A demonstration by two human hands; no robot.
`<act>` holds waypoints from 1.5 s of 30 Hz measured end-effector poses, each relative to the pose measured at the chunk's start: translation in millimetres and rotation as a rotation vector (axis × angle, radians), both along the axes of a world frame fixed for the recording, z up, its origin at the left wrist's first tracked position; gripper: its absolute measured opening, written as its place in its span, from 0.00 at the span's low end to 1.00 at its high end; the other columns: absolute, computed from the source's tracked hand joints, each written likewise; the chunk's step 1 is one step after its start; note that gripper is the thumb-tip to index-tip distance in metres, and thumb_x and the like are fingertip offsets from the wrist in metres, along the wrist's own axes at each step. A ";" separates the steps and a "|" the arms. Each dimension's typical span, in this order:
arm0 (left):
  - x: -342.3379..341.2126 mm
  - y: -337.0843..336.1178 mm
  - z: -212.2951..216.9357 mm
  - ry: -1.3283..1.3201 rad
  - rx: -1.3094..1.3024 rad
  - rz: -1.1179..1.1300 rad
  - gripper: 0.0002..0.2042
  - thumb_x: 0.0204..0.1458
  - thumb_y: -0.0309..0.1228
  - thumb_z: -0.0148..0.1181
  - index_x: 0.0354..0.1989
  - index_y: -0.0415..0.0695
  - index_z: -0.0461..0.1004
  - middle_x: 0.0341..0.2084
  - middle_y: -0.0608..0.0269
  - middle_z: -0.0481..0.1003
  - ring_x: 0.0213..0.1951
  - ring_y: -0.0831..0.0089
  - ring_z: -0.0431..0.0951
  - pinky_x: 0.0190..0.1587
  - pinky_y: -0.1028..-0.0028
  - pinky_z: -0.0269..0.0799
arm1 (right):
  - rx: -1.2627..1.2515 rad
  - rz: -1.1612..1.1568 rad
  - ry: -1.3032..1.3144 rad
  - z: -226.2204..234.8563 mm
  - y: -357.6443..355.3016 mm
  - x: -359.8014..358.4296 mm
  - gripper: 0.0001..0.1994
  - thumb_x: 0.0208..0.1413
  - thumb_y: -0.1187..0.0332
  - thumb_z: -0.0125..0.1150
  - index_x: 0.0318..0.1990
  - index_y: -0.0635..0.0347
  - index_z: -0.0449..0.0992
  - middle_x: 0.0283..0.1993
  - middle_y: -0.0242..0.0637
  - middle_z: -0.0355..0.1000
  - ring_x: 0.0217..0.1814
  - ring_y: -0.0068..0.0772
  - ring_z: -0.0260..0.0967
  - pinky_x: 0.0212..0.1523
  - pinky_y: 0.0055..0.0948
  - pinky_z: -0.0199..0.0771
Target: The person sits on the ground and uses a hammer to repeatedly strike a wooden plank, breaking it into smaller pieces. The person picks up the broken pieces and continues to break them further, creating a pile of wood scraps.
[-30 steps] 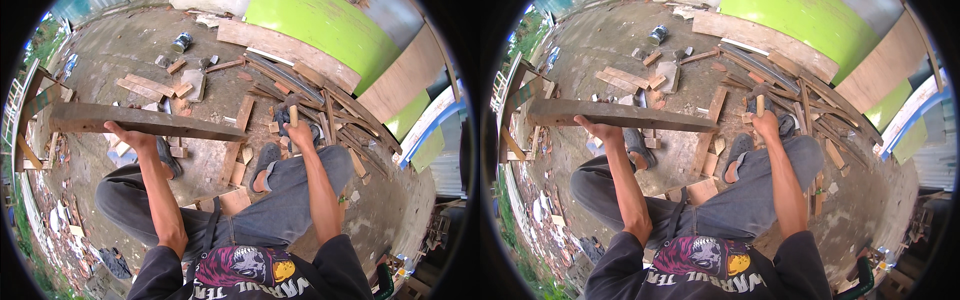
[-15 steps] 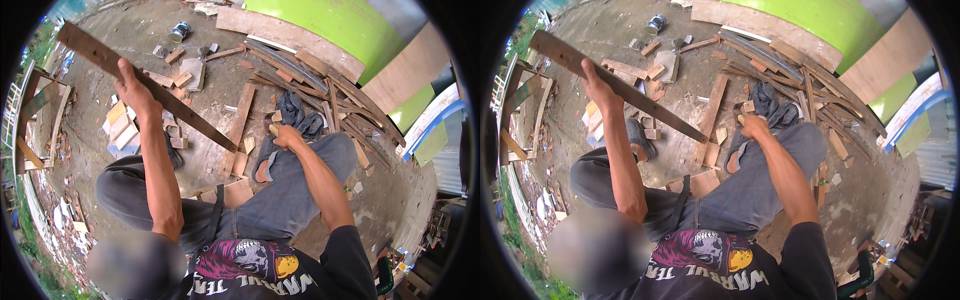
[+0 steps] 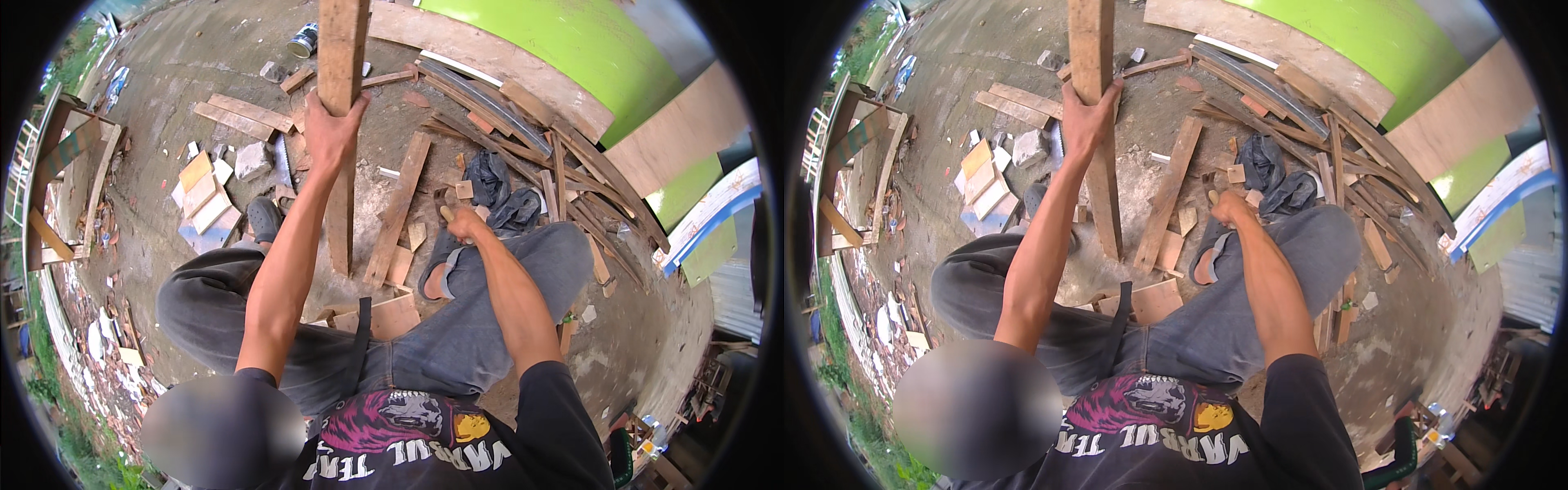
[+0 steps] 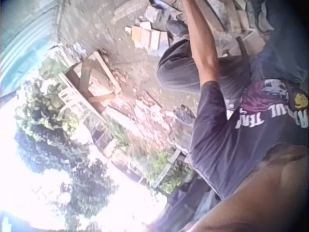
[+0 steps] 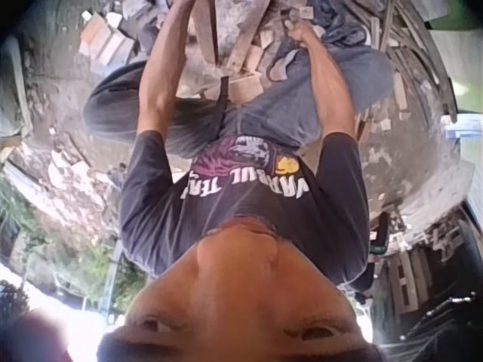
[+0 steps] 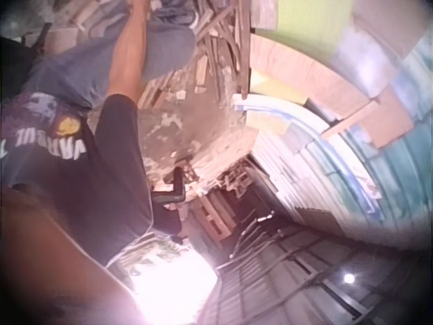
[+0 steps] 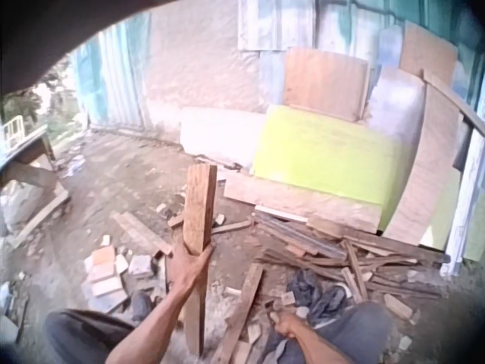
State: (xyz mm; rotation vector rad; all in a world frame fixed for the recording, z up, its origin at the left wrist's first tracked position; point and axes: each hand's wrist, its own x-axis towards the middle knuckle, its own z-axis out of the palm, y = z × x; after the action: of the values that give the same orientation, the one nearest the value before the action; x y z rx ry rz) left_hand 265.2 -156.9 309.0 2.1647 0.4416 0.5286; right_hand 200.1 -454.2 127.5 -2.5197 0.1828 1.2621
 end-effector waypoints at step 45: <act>-42.7 129.0 -68.8 0.063 -0.398 0.137 0.37 0.49 0.60 0.62 0.47 0.32 0.74 0.40 0.55 0.76 0.41 0.71 0.74 0.47 0.71 0.68 | -0.155 0.324 -0.053 -79.3 182.2 -40.2 0.24 0.56 0.55 0.61 0.53 0.65 0.74 0.49 0.43 0.78 0.47 0.43 0.77 0.39 0.36 0.76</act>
State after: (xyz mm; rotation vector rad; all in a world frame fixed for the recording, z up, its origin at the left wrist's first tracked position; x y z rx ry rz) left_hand 222.5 -27.9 240.2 1.7797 0.6730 0.4076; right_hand 159.9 -272.0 48.2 -2.7970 -0.1527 1.3396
